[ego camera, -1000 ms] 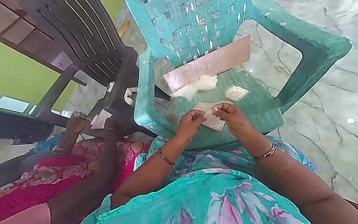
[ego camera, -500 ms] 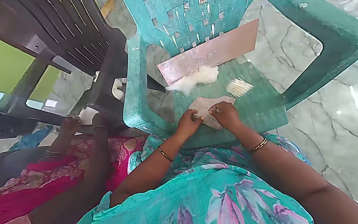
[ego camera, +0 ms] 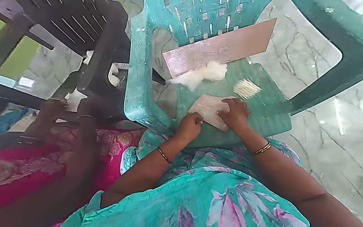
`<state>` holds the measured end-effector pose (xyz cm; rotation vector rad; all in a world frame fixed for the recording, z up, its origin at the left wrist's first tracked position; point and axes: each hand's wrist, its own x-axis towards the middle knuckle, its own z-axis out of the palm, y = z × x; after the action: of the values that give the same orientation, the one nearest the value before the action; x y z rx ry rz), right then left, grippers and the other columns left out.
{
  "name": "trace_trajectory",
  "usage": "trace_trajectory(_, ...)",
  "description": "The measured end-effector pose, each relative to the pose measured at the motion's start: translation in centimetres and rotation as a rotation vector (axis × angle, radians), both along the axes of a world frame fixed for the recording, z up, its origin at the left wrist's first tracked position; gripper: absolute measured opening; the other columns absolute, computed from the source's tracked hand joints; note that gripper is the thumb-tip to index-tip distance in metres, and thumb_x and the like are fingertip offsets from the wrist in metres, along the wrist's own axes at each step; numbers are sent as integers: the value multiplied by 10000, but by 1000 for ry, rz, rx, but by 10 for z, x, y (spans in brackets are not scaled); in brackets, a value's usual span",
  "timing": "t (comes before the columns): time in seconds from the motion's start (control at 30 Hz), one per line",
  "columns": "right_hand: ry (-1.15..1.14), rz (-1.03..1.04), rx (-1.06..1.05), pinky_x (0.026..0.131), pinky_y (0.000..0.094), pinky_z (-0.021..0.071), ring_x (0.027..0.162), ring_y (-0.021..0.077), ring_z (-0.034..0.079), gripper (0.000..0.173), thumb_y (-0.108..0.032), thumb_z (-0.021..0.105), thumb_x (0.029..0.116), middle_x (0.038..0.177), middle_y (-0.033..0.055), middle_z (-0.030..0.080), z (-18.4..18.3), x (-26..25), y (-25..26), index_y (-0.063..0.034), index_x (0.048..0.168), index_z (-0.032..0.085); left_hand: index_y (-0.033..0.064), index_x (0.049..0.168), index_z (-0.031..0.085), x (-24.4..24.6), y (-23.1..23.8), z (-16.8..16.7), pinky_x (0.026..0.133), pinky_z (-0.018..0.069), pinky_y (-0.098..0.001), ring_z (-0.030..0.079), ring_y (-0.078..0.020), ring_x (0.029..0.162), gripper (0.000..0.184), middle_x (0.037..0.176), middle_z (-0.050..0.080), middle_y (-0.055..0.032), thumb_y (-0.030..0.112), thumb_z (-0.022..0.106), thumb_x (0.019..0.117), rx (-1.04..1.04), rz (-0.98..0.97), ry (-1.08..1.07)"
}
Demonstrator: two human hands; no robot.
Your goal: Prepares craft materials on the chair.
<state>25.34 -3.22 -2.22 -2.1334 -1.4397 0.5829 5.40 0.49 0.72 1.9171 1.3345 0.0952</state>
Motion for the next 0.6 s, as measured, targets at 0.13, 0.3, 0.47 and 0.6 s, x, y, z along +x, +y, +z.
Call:
trace_trajectory(0.13,-63,55,56,953,728,359,1298,484,489,344,-161,682,962,1366,230,580,1,8,3,-104,1301,661,0,1192,676,1,4,6,970,520,-518,657,-330,1071,214,1142,669,-203,76,579,1017,-2,1,63)
trace_trajectory(0.3,-179,560,-1,1138,768,185,1491,352,381,436,-182,521,1053,1572,121,469,-2,0,17,-125,1485,528,-10,1173,680,-2,6,6,985,504,-529,638,-355,1110,220,1136,660,-217,61,558,1005,20,-31,81)
trace_trajectory(0.47,-354,766,-140,1183,745,32,1581,277,197,659,-469,363,1091,1707,76,236,-5,4,3,-109,1633,265,-16,1181,671,-2,3,8,999,500,-536,639,-347,1128,223,1163,660,-209,89,556,1020,-8,-42,98)
trace_trajectory(0.6,-384,813,-163,1187,739,27,1578,284,206,698,-499,382,1076,1698,104,254,6,18,-31,-81,1625,278,-22,1167,677,-5,-7,9,978,515,-532,664,-341,1081,218,1125,687,-206,118,574,1036,-56,-100,66)
